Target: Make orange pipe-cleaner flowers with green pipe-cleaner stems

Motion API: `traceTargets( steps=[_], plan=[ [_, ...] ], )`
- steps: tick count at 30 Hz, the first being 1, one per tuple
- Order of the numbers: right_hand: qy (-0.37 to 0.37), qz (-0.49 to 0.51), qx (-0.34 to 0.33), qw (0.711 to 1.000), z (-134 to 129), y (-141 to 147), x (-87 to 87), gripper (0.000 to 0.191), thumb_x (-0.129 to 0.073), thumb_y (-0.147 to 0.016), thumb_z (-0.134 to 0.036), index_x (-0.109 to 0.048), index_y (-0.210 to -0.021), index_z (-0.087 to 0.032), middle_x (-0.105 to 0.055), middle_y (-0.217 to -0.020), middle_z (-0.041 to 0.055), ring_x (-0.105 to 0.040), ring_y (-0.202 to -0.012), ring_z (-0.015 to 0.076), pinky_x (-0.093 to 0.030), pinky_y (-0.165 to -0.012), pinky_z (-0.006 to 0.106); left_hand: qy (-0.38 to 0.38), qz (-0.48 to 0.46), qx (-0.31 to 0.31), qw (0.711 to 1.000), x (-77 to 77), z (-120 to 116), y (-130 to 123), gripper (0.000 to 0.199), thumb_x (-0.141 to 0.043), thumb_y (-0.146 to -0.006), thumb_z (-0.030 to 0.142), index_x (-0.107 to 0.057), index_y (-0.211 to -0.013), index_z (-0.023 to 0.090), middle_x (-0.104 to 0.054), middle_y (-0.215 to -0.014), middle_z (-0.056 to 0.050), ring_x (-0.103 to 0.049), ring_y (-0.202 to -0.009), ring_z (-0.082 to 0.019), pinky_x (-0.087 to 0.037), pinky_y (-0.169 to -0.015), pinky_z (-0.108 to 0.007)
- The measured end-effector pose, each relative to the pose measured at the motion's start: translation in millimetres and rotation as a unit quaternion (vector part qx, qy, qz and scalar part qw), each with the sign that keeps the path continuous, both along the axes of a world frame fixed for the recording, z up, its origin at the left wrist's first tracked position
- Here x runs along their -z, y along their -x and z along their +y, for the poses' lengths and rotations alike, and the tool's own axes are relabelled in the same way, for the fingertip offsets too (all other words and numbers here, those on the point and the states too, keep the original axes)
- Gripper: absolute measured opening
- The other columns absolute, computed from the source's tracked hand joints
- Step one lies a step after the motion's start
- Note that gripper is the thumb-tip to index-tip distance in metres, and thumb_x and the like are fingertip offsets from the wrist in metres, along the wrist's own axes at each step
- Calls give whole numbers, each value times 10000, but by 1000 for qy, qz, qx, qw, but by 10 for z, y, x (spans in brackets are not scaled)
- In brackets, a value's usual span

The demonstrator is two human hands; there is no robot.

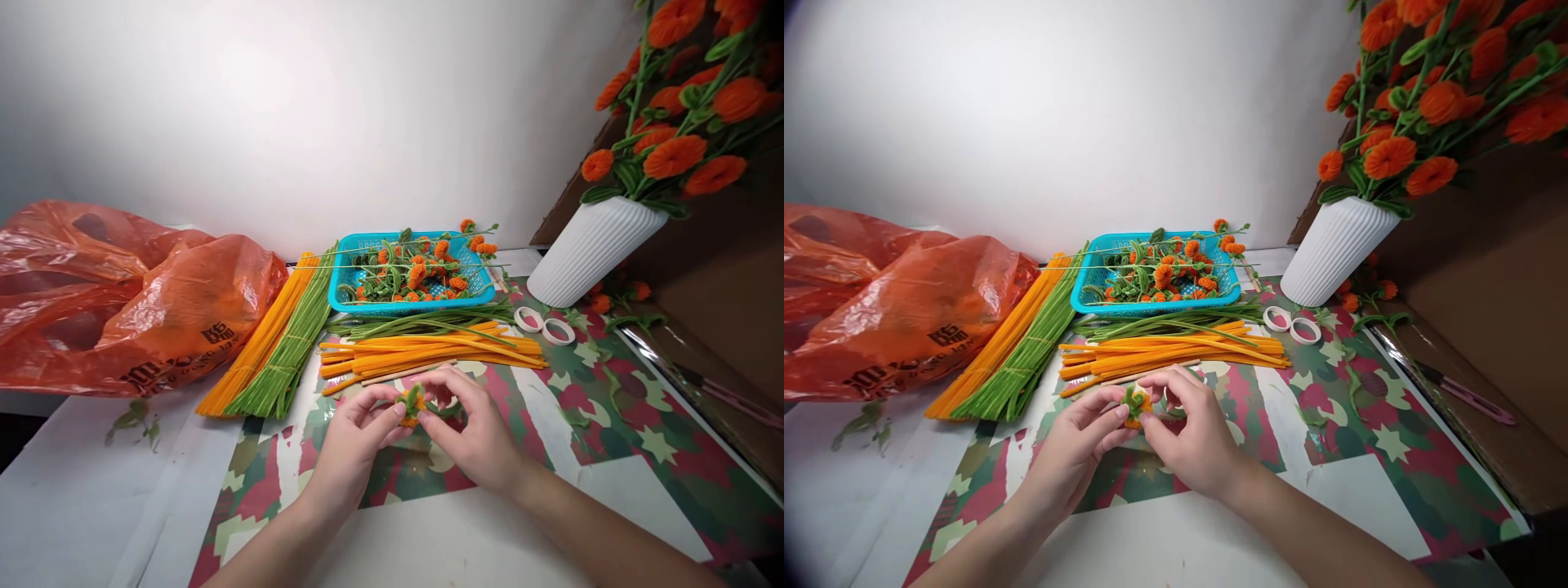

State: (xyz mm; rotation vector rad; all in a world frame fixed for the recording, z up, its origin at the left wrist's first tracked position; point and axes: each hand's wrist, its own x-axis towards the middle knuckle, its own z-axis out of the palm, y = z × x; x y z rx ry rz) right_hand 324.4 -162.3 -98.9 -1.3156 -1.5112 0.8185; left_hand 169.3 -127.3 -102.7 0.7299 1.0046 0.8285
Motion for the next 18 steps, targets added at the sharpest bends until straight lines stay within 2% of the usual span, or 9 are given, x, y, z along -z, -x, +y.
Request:
traceTargets(
  steps=[3,6,11,15,18],
  plan=[
    [8,16,-5,1000,2,5,13,223,-575,-813,-131,-630,-1012,-218,-604,-921,35,-537,-786,158,-454,-678,273,-3,2,-4,1000,6,-6,0,264,-840,-586,282,-651,-728,166,-671,-761,-8,-636,-720,-147,-557,-641,-242],
    [20,46,-26,998,6,28,35,138,-570,-847,-159,-650,-945,-214,-601,-957,45,-544,-796,153,-468,-685,273,-24,15,-9,1000,24,-10,10,266,-830,-607,284,-641,-754,169,-654,-772,-2,-628,-713,-142,-552,-620,-236],
    [46,117,-21,992,8,44,66,91,-581,-869,-207,-671,-879,-223,-580,-916,42,-568,-813,158,-481,-629,255,-101,-1,14,995,70,-13,31,227,-791,-670,271,-661,-833,182,-630,-906,-24,-615,-790,-148,-554,-632,-226],
    [-1,74,-11,997,6,19,46,89,-600,-859,-179,-675,-828,-215,-605,-861,38,-577,-805,163,-482,-673,277,-174,24,46,983,109,-9,44,204,-738,-732,250,-669,-920,209,-600,-1023,-53,-611,-846,-177,-569,-596,-244],
    [-70,25,-20,997,-5,1,40,95,-607,-859,-152,-679,-856,-214,-626,-812,32,-583,-788,160,-482,-701,287,-262,72,64,960,122,-10,58,149,-701,-767,244,-687,-912,216,-595,-999,-69,-604,-906,-210,-567,-573,-240]
  ],
)
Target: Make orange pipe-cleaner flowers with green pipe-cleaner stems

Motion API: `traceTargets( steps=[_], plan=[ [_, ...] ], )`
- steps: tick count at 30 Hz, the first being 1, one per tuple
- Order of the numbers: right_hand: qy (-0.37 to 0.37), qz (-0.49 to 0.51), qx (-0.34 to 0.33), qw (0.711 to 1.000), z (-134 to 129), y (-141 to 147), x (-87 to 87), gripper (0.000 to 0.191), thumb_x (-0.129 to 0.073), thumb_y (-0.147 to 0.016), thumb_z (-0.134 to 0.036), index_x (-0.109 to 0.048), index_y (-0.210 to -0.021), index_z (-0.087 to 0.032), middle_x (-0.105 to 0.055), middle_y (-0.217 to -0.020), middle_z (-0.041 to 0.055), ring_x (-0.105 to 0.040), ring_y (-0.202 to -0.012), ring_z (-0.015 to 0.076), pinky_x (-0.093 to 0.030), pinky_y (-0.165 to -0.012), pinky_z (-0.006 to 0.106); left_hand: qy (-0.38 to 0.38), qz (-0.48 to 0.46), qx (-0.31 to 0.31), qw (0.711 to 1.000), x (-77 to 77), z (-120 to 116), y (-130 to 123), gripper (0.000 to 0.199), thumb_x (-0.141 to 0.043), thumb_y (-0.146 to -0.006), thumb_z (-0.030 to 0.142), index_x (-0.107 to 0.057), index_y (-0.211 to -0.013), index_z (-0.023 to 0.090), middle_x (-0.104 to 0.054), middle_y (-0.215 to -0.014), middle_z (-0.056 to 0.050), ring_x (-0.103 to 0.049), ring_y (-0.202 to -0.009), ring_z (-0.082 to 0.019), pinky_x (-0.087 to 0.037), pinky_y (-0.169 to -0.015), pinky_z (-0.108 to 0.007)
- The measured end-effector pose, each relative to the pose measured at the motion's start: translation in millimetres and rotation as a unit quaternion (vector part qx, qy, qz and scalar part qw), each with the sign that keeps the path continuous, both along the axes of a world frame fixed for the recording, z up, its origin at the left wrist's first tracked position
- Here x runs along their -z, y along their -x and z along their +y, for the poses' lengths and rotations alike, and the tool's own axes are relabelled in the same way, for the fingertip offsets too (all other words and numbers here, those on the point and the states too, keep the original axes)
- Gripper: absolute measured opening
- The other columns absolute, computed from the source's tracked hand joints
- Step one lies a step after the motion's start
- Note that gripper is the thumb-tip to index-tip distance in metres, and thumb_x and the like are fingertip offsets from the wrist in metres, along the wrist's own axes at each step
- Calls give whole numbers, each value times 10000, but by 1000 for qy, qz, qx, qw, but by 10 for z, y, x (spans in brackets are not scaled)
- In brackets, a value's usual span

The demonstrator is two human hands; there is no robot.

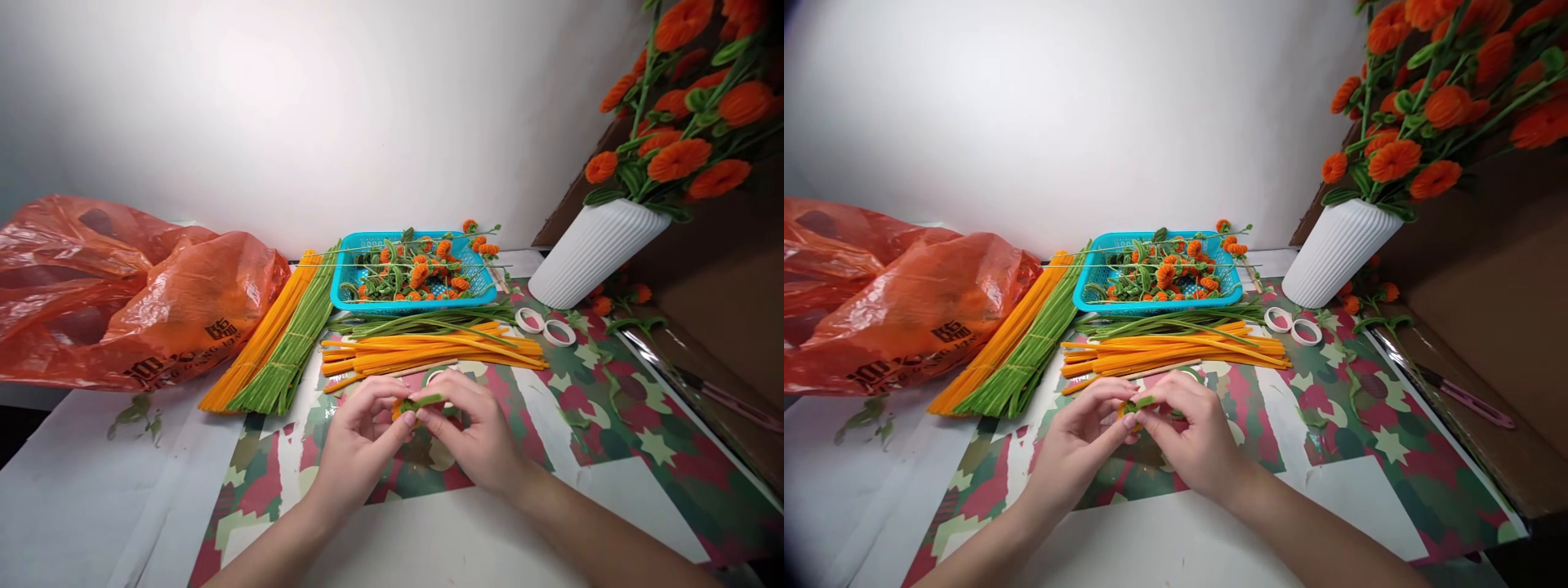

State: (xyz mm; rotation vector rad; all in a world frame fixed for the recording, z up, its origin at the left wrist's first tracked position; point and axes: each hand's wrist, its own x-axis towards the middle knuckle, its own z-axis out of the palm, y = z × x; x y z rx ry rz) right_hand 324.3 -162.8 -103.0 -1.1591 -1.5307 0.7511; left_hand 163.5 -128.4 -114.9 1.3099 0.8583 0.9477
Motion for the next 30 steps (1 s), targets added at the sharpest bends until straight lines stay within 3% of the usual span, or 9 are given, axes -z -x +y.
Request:
traceTargets(
  steps=[6,11,14,17,20,24,30],
  plan=[
    [-130,-96,7,987,-35,25,30,158,-554,-866,-85,-675,-893,-183,-675,-824,62,-616,-733,156,-501,-664,287,-142,113,2,983,6,-15,15,168,-626,-781,133,-703,-896,227,-652,-926,-54,-626,-888,-185,-566,-578,-204],
    [-176,-127,27,976,-45,77,58,202,-528,-856,-55,-666,-905,-193,-702,-796,53,-635,-702,155,-509,-627,279,-159,147,11,976,22,-19,16,218,-588,-744,71,-700,-866,213,-672,-918,-47,-636,-885,-186,-561,-585,-207],
    [-167,-106,16,980,-40,68,69,195,-537,-850,-55,-667,-892,-194,-712,-771,44,-646,-682,156,-513,-630,283,-100,137,32,985,17,-4,12,187,-608,-734,80,-701,-839,203,-673,-884,-43,-639,-860,-185,-552,-612,-215],
    [-70,-39,36,996,-27,12,44,155,-580,-855,-114,-670,-939,-208,-717,-807,32,-655,-698,148,-524,-632,261,24,70,40,996,-6,20,1,88,-669,-761,191,-681,-848,193,-671,-866,-36,-646,-801,-173,-556,-628,-233],
    [-13,-3,61,998,-18,-39,16,182,-620,-837,-159,-642,-1007,-220,-690,-865,27,-638,-752,149,-525,-656,257,128,-1,11,992,-30,30,-6,172,-718,-756,282,-660,-894,198,-664,-916,-27,-649,-802,-164,-567,-650,-240],
    [-52,-51,47,996,-20,-20,44,170,-708,-741,-116,-662,-886,-193,-652,-823,35,-606,-769,165,-499,-667,273,164,-40,-14,986,-20,16,10,221,-731,-755,334,-699,-937,214,-645,-1013,-38,-630,-908,-178,-563,-694,-217],
    [-42,-31,49,997,-27,32,77,120,-632,-795,-84,-690,-830,-182,-637,-813,52,-610,-772,164,-499,-685,281,181,-64,-23,981,29,20,45,131,-748,-739,326,-741,-814,219,-593,-1017,-33,-591,-941,-179,-555,-687,-189]
  ],
)
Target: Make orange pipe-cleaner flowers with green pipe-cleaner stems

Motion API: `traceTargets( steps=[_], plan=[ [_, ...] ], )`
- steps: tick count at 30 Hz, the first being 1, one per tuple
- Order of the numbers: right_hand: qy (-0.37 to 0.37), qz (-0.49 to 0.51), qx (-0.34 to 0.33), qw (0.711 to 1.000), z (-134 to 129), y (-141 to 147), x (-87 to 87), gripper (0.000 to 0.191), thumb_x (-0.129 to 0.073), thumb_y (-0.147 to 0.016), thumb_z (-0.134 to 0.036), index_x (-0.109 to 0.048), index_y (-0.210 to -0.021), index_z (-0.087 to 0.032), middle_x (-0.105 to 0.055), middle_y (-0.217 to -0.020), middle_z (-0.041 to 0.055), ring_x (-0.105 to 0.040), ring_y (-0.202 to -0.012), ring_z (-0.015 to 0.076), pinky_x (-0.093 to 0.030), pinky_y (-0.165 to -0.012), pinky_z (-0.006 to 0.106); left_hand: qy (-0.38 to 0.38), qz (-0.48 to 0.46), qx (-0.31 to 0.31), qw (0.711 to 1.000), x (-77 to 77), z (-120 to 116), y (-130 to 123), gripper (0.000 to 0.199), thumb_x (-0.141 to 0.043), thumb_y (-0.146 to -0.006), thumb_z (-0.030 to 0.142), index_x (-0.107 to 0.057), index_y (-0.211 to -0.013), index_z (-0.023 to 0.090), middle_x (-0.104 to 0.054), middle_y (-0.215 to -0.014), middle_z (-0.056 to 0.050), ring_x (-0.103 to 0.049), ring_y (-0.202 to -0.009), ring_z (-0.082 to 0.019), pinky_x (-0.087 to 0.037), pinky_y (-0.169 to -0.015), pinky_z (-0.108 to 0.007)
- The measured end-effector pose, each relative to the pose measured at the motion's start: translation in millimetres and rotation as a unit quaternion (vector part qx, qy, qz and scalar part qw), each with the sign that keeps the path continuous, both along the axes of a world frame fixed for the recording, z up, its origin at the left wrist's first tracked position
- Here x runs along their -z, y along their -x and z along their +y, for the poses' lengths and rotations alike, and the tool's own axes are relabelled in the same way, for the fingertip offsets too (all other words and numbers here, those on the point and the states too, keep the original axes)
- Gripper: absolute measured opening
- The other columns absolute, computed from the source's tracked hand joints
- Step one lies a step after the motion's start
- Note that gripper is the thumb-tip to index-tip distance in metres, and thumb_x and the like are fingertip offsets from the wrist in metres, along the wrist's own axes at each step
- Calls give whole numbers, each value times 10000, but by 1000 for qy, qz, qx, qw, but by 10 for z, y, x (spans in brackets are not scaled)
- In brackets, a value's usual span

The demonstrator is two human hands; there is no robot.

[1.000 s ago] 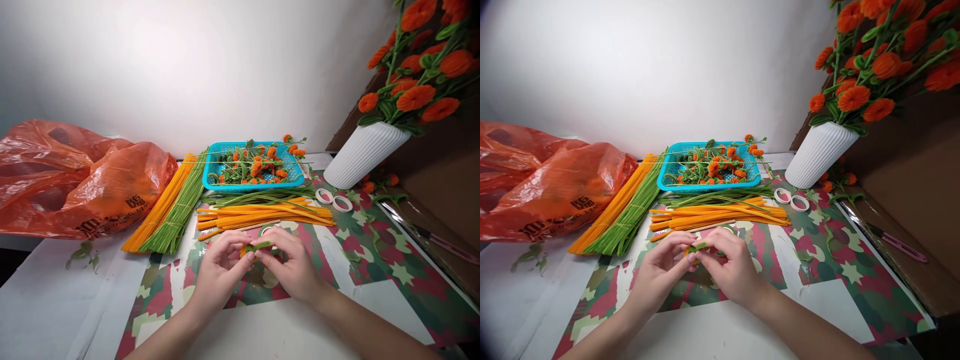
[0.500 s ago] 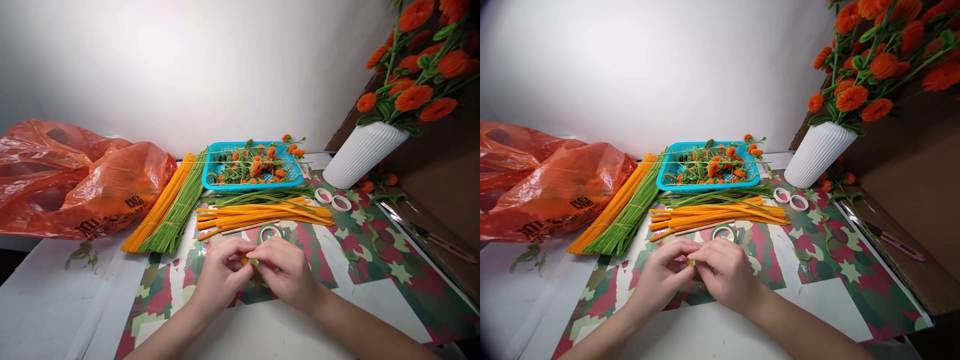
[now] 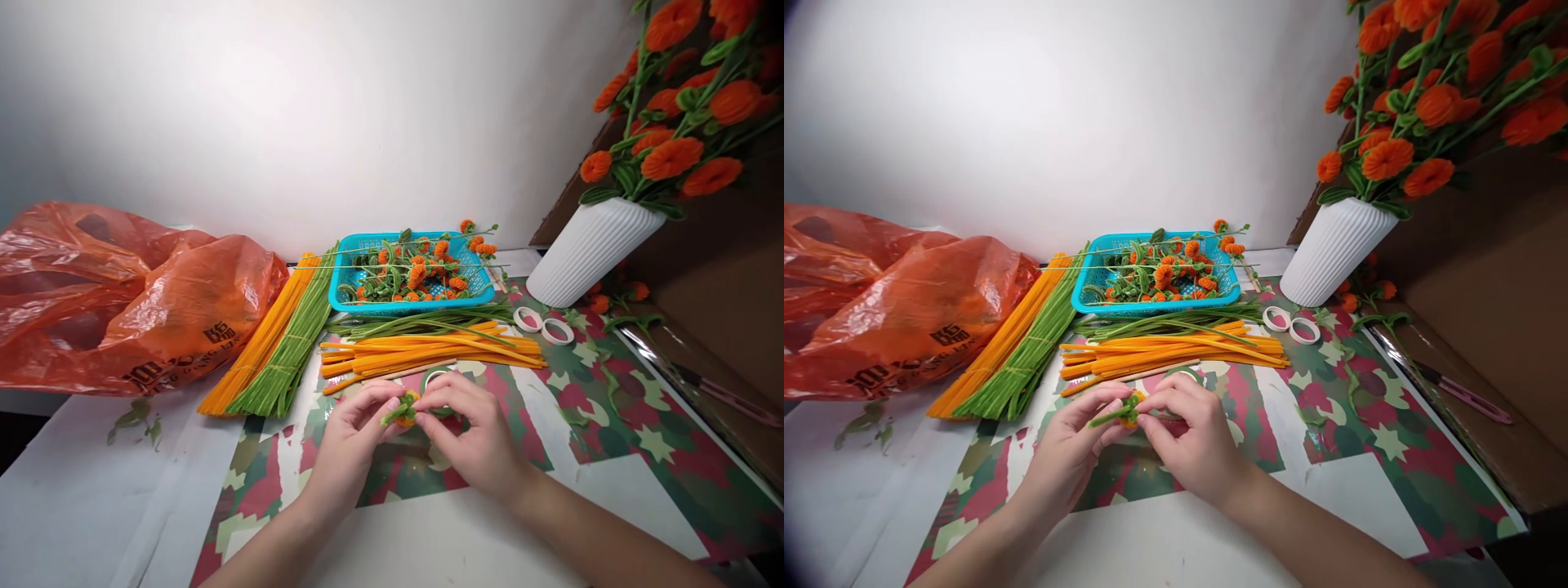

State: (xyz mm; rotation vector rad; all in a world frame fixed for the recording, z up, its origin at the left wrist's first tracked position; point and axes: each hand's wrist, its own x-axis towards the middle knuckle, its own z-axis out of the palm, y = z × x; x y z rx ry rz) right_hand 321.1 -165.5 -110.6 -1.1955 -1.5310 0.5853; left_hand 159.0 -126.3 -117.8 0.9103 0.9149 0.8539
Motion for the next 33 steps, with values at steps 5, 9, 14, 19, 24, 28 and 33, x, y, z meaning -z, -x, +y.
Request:
traceTargets(
  steps=[5,9,14,19,24,28,33],
  plan=[
    [-19,2,-15,1000,-11,2,-8,216,-680,-758,-91,-674,-951,-188,-658,-868,57,-606,-818,177,-501,-705,294,-27,-6,-17,999,-15,-6,-29,125,-766,-720,312,-741,-784,208,-577,-942,-29,-584,-873,-159,-551,-672,-186],
    [22,31,6,999,-14,14,7,121,-645,-798,-124,-696,-874,-204,-638,-840,51,-608,-803,171,-510,-674,283,30,-11,-21,999,-70,-26,-50,157,-774,-704,310,-731,-772,175,-563,-880,-30,-579,-812,-153,-555,-652,-207],
    [136,161,2,978,18,10,47,26,-663,-796,-202,-687,-788,-208,-619,-839,45,-613,-822,174,-539,-630,261,83,-48,-30,995,-97,-18,-56,206,-753,-708,252,-721,-901,188,-625,-891,-37,-595,-791,-146,-553,-667,-223],
    [180,252,-21,951,52,-5,78,54,-691,-776,-246,-680,-763,-195,-632,-853,37,-628,-825,159,-564,-676,247,17,-29,1,999,-45,10,-40,294,-751,-664,149,-739,-950,218,-666,-1072,-47,-627,-976,-187,-537,-783,-217],
    [165,273,-37,947,42,-11,70,115,-716,-761,-264,-684,-853,-202,-649,-902,39,-649,-818,153,-591,-700,257,-42,-19,61,997,-33,35,-34,332,-771,-694,182,-733,-1022,215,-659,-1213,-78,-569,-1180,-256,-494,-961,-321],
    [137,237,-51,960,25,-7,61,209,-774,-712,-237,-696,-903,-211,-643,-1009,70,-658,-924,193,-607,-721,281,-19,-26,58,998,-34,57,-24,340,-809,-658,190,-727,-988,189,-713,-1116,-92,-650,-1056,-265,-539,-893,-351],
    [141,242,-54,958,23,1,54,182,-788,-701,-248,-738,-873,-211,-666,-998,82,-665,-972,220,-612,-754,313,0,1,36,999,-11,79,7,294,-850,-587,195,-748,-861,163,-759,-906,-69,-696,-834,-203,-571,-761,-285]
  ],
)
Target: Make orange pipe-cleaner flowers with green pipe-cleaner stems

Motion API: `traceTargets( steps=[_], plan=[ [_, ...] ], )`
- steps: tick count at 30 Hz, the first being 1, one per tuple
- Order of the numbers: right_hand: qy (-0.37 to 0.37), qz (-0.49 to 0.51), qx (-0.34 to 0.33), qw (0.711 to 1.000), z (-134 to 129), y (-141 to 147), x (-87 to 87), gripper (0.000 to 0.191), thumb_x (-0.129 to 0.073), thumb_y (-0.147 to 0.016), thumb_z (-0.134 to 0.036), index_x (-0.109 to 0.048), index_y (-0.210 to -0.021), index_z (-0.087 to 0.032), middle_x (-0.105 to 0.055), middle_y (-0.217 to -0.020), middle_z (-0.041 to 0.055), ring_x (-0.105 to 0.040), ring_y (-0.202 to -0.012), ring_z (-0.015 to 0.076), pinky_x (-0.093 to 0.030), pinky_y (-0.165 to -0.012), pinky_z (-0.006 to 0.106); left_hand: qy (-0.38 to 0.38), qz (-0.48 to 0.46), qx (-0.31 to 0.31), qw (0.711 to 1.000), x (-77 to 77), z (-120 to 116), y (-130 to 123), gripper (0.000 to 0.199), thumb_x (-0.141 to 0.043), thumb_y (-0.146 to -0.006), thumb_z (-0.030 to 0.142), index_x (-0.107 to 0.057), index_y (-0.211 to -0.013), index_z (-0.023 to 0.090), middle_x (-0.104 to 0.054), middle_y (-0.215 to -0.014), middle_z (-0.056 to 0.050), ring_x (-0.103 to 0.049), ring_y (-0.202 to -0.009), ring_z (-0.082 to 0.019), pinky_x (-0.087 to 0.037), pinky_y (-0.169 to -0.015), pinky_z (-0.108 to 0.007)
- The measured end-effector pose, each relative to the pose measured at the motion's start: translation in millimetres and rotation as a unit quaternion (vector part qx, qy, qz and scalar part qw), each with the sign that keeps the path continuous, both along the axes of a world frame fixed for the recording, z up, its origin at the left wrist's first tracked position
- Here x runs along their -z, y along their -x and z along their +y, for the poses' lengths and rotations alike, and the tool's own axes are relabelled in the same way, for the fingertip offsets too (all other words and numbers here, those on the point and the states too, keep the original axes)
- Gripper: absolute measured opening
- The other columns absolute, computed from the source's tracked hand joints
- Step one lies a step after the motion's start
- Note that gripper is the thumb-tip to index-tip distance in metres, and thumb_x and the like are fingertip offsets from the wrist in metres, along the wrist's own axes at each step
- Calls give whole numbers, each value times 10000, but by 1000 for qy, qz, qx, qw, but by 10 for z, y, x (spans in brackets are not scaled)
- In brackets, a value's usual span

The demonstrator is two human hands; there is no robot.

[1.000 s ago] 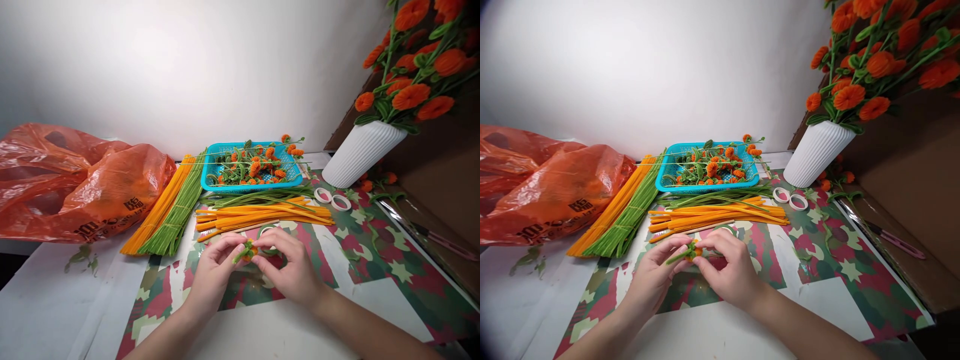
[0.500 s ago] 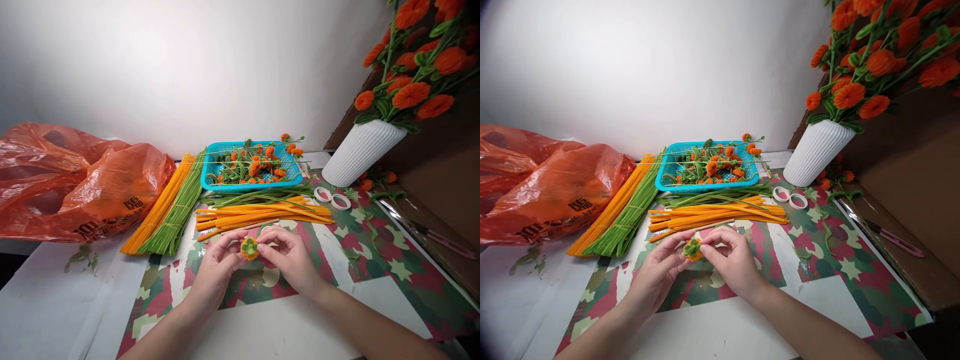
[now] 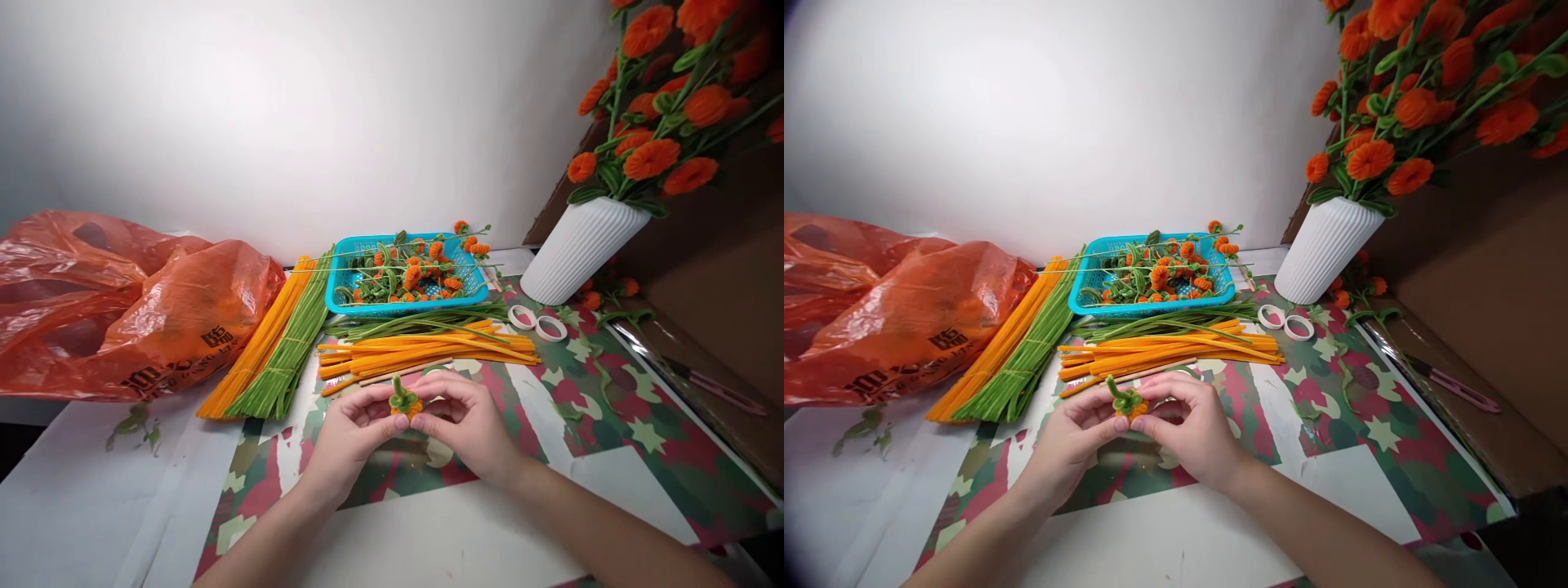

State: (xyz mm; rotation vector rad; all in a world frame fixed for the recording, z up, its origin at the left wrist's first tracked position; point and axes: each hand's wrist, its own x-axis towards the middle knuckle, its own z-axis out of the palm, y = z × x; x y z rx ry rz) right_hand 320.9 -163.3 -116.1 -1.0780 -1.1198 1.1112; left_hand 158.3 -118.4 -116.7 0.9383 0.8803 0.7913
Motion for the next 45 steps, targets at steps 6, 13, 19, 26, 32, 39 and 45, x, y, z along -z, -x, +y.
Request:
traceTargets(
  steps=[6,13,19,26,32,39,45],
  plan=[
    [7,11,-2,1000,-6,9,17,169,-803,-675,-250,-753,-832,-211,-681,-921,73,-677,-888,203,-614,-703,303,1,22,-28,999,-10,-2,-4,217,-863,-545,188,-761,-734,160,-730,-749,-20,-666,-693,-142,-555,-645,-208],
    [42,27,5,999,-7,21,29,163,-779,-690,-260,-734,-827,-185,-703,-870,65,-686,-817,192,-604,-721,311,-24,38,-28,999,-33,-42,-22,188,-847,-574,208,-754,-731,163,-740,-769,-37,-679,-716,-171,-570,-666,-243],
    [104,67,48,991,37,-27,4,318,-809,-649,-312,-671,-897,-169,-719,-854,57,-695,-797,175,-598,-711,277,-27,38,-31,998,-64,-70,-52,456,-825,-628,230,-685,-1059,183,-729,-897,-47,-684,-826,-178,-571,-752,-267],
    [110,28,15,993,3,-24,-11,258,-642,-831,-416,-627,-928,-176,-647,-625,-13,-610,-473,105,-503,-444,194,-46,51,6,998,-88,-73,-45,276,-757,-723,341,-683,-926,169,-716,-711,-23,-665,-622,-146,-565,-616,-243],
    [-172,-238,100,951,-39,-9,-60,148,-601,-839,-138,-675,-941,-216,-695,-890,60,-657,-845,190,-561,-734,318,-75,57,-24,995,-66,-88,-45,213,-742,-741,334,-697,-878,177,-707,-840,-32,-657,-681,-143,-563,-643,-241],
    [-227,-271,117,928,-40,9,-35,217,-607,-831,-80,-686,-964,-233,-692,-891,56,-665,-836,185,-571,-729,312,-146,49,-45,987,-29,-91,-65,166,-781,-687,243,-698,-819,184,-665,-927,-57,-640,-920,-211,-551,-788,-283],
    [-237,-292,114,919,-27,19,-41,216,-566,-854,-77,-690,-962,-216,-685,-873,70,-661,-819,183,-571,-720,306,-169,88,-41,981,-26,-109,-47,115,-758,-710,237,-731,-813,193,-670,-865,-52,-648,-813,-191,-566,-717,-267]
  ],
)
